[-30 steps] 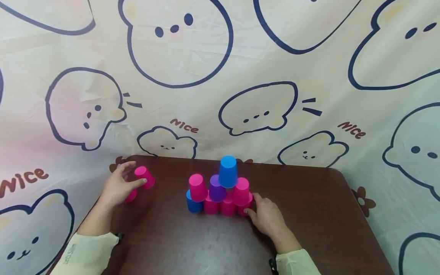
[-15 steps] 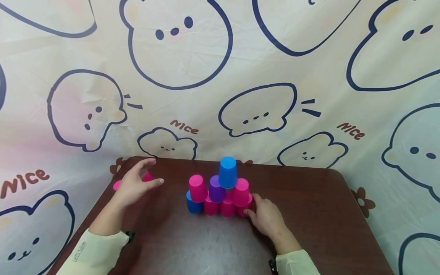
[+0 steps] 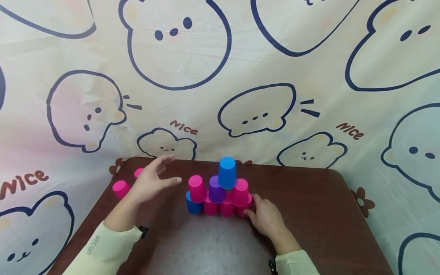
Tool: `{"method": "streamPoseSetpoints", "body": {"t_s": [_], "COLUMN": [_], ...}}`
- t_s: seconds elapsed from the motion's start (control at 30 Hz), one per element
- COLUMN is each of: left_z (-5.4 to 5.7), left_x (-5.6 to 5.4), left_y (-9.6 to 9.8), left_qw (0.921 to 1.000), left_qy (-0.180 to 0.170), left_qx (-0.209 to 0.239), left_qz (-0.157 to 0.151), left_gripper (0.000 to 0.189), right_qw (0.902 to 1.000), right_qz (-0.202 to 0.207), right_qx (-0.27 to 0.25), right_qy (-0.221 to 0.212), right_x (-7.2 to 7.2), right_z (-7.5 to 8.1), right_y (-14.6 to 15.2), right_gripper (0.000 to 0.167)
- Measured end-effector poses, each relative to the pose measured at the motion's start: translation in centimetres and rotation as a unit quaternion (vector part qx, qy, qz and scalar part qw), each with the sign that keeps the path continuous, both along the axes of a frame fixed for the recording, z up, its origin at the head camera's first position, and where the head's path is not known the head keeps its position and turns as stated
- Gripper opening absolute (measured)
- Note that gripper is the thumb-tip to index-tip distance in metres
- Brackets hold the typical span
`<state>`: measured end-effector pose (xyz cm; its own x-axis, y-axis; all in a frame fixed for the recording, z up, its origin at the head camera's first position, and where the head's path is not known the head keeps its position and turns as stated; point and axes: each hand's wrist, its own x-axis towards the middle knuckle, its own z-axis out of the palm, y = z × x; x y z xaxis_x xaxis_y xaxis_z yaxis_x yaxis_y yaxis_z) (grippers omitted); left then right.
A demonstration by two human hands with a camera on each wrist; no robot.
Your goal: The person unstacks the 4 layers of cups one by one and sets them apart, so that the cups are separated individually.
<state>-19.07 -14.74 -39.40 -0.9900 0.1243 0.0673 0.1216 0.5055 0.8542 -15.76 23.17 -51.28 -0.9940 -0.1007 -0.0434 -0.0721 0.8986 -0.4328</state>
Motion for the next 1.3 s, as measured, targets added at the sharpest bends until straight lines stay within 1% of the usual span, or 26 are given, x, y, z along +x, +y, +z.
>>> {"method": "streamPoseSetpoints", "body": {"t_s": [0.1,0.27,0.43,0.6,0.73,0.87,1.03,1.17,1.3], "left_z": [0.2,0.5,1.0,1.1,1.1,1.0,0.9,1.2,1.6], "left_x": [-0.1,-0.3,-0.2,0.0,-0.1,-0.2,-0.3,-0.2,-0.2], "left_y": [0.8,1.9,3.1,4.4,5.4,6.2,7.0,7.9,8.9], "left_qw": [0.9999,0.9993,0.9986,0.9978,0.9973,0.9964,0.9962,0.9963,0.9957], "left_qy": [-0.005,-0.006,0.003,0.010,0.013,0.015,0.012,0.009,0.011], "left_qx": [0.004,0.012,0.008,0.007,0.002,0.006,0.010,0.001,-0.014], "left_qz": [-0.009,-0.034,-0.051,-0.065,-0.073,-0.083,-0.086,-0.085,-0.091], "left_gripper": [0.087,0.085,0.082,0.080,0.078,0.077,0.072,0.070,0.073], "right_qw": [1.0000,1.0000,1.0000,1.0000,1.0000,1.0000,0.9999,0.9999,0.9998], "right_qz": [0.003,0.003,0.001,0.002,0.004,0.006,0.007,0.006,0.008], "right_qx": [0.003,0.005,0.004,0.006,0.007,0.005,0.006,0.011,0.013], "right_qy": [0.002,0.001,0.001,0.000,0.002,0.006,0.005,0.007,0.010], "right_x": [0.0,0.0,0.0,0.0,0.0,0.0,-0.1,-0.1,-0.1], "right_z": [0.0,0.0,-0.1,-0.1,-0.2,-0.2,-0.1,-0.1,-0.1], "right_y": [0.0,0.0,0.1,0.1,0.1,0.0,-0.1,0.0,0.1], "right_gripper": [0.063,0.064,0.065,0.065,0.064,0.064,0.063,0.063,0.063]}}
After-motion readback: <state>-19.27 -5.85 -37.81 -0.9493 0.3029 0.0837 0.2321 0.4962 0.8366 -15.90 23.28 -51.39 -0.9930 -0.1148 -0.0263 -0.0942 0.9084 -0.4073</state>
